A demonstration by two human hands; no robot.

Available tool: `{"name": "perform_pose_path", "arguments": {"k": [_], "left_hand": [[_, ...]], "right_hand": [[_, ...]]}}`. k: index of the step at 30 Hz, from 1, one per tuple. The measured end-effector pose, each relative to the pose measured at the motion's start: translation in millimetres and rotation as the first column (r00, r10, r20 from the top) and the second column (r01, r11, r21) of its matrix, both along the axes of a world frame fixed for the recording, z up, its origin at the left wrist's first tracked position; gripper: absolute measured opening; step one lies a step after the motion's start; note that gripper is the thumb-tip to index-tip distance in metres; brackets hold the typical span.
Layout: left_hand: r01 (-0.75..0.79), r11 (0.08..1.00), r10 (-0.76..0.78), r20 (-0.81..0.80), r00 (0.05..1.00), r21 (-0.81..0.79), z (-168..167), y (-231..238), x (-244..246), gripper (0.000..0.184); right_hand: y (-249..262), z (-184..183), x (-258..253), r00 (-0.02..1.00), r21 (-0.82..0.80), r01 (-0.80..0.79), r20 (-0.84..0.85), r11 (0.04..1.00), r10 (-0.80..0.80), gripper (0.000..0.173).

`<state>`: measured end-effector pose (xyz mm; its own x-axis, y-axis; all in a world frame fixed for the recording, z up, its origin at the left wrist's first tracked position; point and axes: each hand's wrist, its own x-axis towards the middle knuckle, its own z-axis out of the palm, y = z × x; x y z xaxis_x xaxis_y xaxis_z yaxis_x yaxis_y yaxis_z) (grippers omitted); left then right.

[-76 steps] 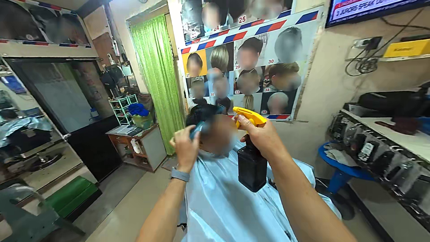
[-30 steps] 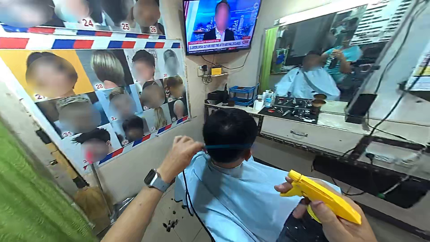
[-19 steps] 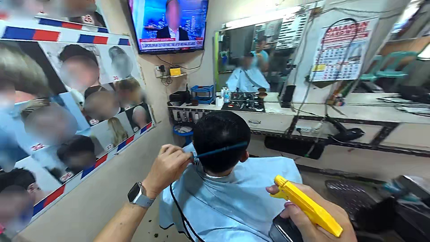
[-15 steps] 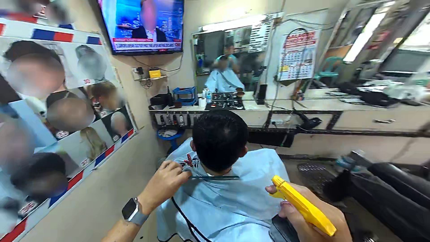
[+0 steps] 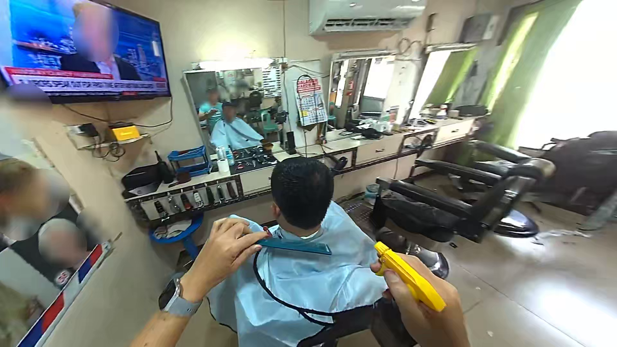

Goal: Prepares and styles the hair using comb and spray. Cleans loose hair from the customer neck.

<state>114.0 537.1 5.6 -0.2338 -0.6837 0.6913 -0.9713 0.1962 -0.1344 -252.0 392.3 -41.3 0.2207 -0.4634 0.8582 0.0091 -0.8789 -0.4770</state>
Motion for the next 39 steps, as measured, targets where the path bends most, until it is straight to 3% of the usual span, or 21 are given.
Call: {"name": "perform_pose_path", "arguments": {"k": [3, 7, 12, 14, 16, 18, 20, 22, 24, 27, 29, 32, 34, 39], "left_hand": [[0.079, 0.997, -0.078, 0.083, 0.993, -0.01, 36.8, -27.7, 6.0, 0.031], [0.147, 0.987, -0.137, 0.146, 0.98, -0.06, 84.7, -66.8, 19.8, 0.028], [-0.034, 0.964, 0.027, -0.027, 0.999, -0.264, 125.0, -104.9, 41.5, 0.03], [0.061, 0.963, -0.083, -0.074, 0.994, -0.264, 115.9, -102.0, 46.6, 0.034], [0.282, 0.945, -0.289, -0.015, 0.957, -0.164, 92.0, -98.4, 54.1, 0.032], [0.405, 0.911, -0.403, 0.042, 0.914, -0.08, 79.4, -110.5, 61.7, 0.028], [0.38, 0.912, -0.381, 0.029, 0.924, -0.154, 79.9, -132.8, 76.3, 0.029], [0.266, 0.925, -0.297, -0.08, 0.952, -0.272, 86.5, -153.2, 92.8, 0.031], [0.249, 0.906, -0.328, -0.197, 0.924, -0.342, 81.3, -159.6, 104.5, 0.032], [0.531, 0.786, -0.594, -0.146, 0.791, -0.316, 49.4, -164.9, 118.2, 0.028], [0.636, 0.722, -0.68, -0.108, 0.725, -0.274, 37.7, -184.5, 126.6, 0.026], [0.515, 0.801, -0.587, -0.233, 0.775, -0.304, 47.3, -222.7, 144.6, 0.03], [0.449, 0.837, -0.543, -0.377, 0.751, -0.311, 45.3, -232.7, 155.4, 0.034], [0.704, 0.604, -0.795, -0.348, 0.497, -0.375, -2.6, -232.8, 153.7, 0.032]], "right_hand": [[12.4, 9.8, 0.6, 0.996, 0.0, 0.09, -0.011, 0.996, -0.09, 0.031], [20.1, 15.9, 5.9, 0.999, 0.037, 0.031, -0.03, 0.999, -0.03, 0.04], [19.2, 28.6, 21.4, 1.0, 0.031, -0.003, -0.029, 1.0, 0.003, 0.042], [22.9, 34.6, 23.0, 0.999, 0.033, -0.005, -0.053, 0.999, 0.006, 0.042], [28.7, 42.0, 24.0, 0.997, 0.04, 0.011, -0.083, 0.999, -0.008, 0.041], [37.0, 52.7, 29.4, 0.992, 0.032, 0.071, -0.108, 0.997, -0.067, 0.043], [49.0, 62.8, 42.6, 0.979, 0.031, 0.156, -0.135, 0.987, -0.15, 0.043], [60.6, 72.5, 61.5, 0.955, 0.022, 0.26, -0.153, 0.965, -0.254, 0.042], [71.1, 77.6, 82.3, 0.922, 0.008, 0.359, -0.157, 0.933, -0.353, 0.041], [85.8, 85.8, 116.7, 0.865, 0.008, 0.484, -0.157, 0.875, -0.477, 0.04], [92.6, 93.7, 140.9, 0.816, 0.002, 0.559, -0.176, 0.829, -0.55, 0.04], [98.0, 104.8, 176.4, 0.727, -0.02, 0.667, -0.2, 0.745, -0.657, 0.039], [103.8, 107.4, 197.6, 0.662, -0.058, 0.727, -0.204, 0.684, -0.721, 0.039], [107.5, 113.7, 244.7, 0.569, -0.172, 0.776, -0.224, 0.606, -0.792, 0.042]]}}
